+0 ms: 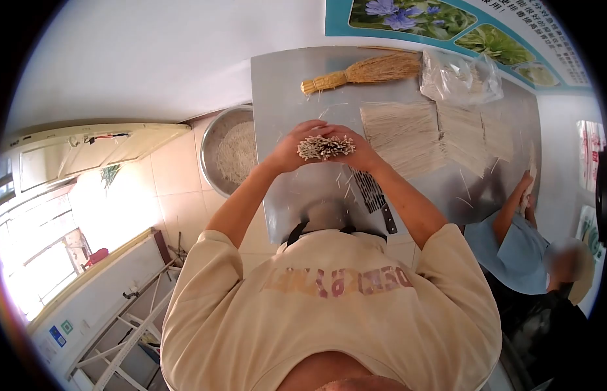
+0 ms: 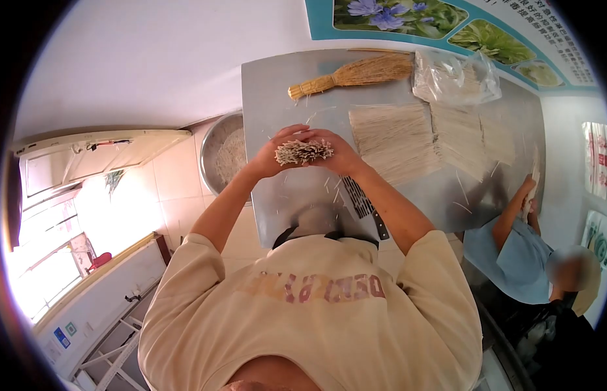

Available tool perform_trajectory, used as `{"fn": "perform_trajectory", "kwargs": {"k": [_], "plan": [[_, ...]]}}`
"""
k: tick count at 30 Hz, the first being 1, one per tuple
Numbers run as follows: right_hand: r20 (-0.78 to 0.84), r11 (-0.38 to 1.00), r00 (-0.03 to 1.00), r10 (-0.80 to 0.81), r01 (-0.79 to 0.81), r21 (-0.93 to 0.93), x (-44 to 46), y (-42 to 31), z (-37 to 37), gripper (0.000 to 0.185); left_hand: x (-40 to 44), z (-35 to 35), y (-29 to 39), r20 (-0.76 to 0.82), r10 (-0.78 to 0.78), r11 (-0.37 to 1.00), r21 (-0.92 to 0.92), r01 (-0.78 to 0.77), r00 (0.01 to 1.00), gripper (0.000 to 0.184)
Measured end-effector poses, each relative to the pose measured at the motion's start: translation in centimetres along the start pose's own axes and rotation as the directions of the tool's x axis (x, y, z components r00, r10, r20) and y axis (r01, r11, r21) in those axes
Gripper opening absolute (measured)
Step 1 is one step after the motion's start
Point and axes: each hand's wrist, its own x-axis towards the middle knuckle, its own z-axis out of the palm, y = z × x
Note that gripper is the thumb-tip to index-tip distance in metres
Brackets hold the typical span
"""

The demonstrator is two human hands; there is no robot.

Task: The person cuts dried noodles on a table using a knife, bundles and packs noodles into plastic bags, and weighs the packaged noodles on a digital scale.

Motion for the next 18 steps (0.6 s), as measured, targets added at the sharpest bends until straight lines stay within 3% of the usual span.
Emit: {"fn": "perform_trajectory", "kwargs": {"k": [4,6,7,9,12,14,16,18], "plan": [[-0.052,0.995,0.999,0.007,-0.001,0.104,0.2,-0.2,0.3,0.053,-0.4,0.4,-2.1,-0.003,0.032,0.997,-0.07,-0.032,0.999,0.061],[0.062,0.924,0.995,0.083,-0.1,0.369,0.6,-0.3,0.3,0.053,-0.3,0.4,-2.5,0.007,0.047,0.998,0.034,-0.047,0.999,0.068],[0.064,0.924,0.994,0.084,-0.102,0.368,0.8,0.0,0.3,0.053,0.1,0.6,-2.3,0.005,0.045,0.998,0.033,-0.045,0.999,0.068],[0.016,0.986,0.999,-0.031,0.033,-0.164,1.6,1.3,0.6,0.053,1.4,1.2,-1.8,-0.001,0.084,0.986,0.145,-0.083,0.996,0.075],[-0.005,0.984,0.999,-0.047,0.045,-0.172,2.6,4.9,0.4,0.051,3.0,1.7,-3.0,-0.018,0.073,0.992,0.103,-0.071,0.997,0.078],[0.081,0.984,0.997,-0.005,0.02,-0.175,2.7,4.3,-0.7,0.047,4.1,1.2,-2.4,-0.004,0.067,0.985,0.159,-0.066,0.998,0.081],[-0.046,0.989,0.998,-0.038,0.045,0.142,2.2,0.9,-1.9,0.043,5.4,-0.8,0.9,-0.039,0.135,0.968,0.217,-0.124,0.99,0.087],[-0.071,0.994,0.997,-0.015,0.023,0.106,1.7,-5.5,-3.4,0.044,6.6,-4.5,7.3,-0.048,0.319,0.896,0.34,-0.285,0.946,0.094]]}}
